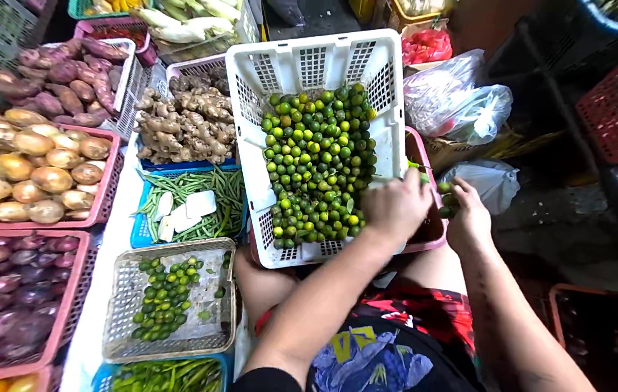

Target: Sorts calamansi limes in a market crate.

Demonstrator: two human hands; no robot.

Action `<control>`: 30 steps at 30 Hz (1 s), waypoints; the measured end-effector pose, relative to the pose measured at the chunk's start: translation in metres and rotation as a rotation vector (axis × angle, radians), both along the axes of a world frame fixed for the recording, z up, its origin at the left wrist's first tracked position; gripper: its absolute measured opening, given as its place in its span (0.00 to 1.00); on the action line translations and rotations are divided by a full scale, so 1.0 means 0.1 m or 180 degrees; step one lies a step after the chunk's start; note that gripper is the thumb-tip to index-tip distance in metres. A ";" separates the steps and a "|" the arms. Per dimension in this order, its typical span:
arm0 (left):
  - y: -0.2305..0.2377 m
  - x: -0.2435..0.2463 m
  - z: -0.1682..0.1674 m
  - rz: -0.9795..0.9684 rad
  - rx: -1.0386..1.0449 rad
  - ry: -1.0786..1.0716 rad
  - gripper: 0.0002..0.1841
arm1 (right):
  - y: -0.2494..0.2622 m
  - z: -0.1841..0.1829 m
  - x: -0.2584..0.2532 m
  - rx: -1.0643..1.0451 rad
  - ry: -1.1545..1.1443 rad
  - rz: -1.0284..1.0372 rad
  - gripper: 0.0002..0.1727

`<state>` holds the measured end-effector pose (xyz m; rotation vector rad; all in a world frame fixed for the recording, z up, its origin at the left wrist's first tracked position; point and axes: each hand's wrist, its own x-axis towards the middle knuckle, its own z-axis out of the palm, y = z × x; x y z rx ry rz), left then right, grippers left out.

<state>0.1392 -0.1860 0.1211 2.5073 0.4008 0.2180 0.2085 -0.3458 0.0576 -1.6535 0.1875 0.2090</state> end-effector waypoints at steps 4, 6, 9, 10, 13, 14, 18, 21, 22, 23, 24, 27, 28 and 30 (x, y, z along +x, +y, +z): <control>-0.30 0.02 -0.21 -0.0356 -0.0196 -0.0157 0.30 | 0.09 -0.01 -0.08 -0.0149 -0.0246 -0.0028 0.24; -0.17 -0.25 -0.44 -0.0394 -0.0331 -0.0503 0.21 | 0.11 -0.02 -0.22 -0.0908 -0.1180 0.0354 0.21; 0.15 -0.72 -0.78 -0.0435 -0.0157 0.0134 0.17 | 0.40 0.08 -0.37 -0.2068 -0.2232 0.1612 0.13; 0.25 -0.84 -0.86 -0.0408 -0.0061 0.0394 0.16 | 0.58 0.09 -0.39 -0.2371 -0.2157 0.2083 0.12; 0.54 -0.96 -0.93 -0.0168 0.0169 0.0969 0.17 | 1.18 -0.19 -0.31 -0.3375 -0.1320 0.2870 0.15; 0.63 -0.92 -0.95 -0.0064 0.0184 0.0998 0.17 | 1.31 -0.32 -0.26 -0.3607 -0.1145 0.2896 0.15; 0.95 -0.60 -1.08 -0.0289 0.0373 0.0801 0.23 | 1.35 -0.53 -0.14 -0.3349 -0.1412 0.2611 0.10; 1.10 -0.41 -1.28 -0.1026 0.0959 0.0906 0.22 | 1.21 -0.32 -0.22 -0.2499 -0.1312 0.2321 0.08; 1.13 -0.37 -1.33 -0.1201 0.1160 0.0931 0.19 | 1.19 -0.25 -0.23 -0.2304 -0.0999 0.2269 0.08; 1.15 -0.34 -1.34 -0.1287 0.1304 0.0957 0.16 | 1.18 -0.20 -0.22 -0.2145 -0.0641 0.2288 0.08; 1.16 -0.33 -1.31 -0.1293 0.1385 0.1018 0.15 | 1.18 -0.21 -0.19 -0.2034 -0.0418 0.2378 0.09; 1.22 -0.41 -1.18 -0.1181 0.1430 0.1299 0.12 | 1.27 -0.39 -0.14 -0.2418 -0.0876 0.2953 0.12; 1.25 -0.47 -1.13 -0.1084 0.1355 0.1359 0.12 | 1.34 -0.45 -0.15 -0.2684 -0.1122 0.3237 0.14; 1.36 -0.66 -1.03 -0.0636 0.0893 0.1314 0.17 | 1.49 -0.56 -0.19 -0.3258 -0.1124 0.3732 0.18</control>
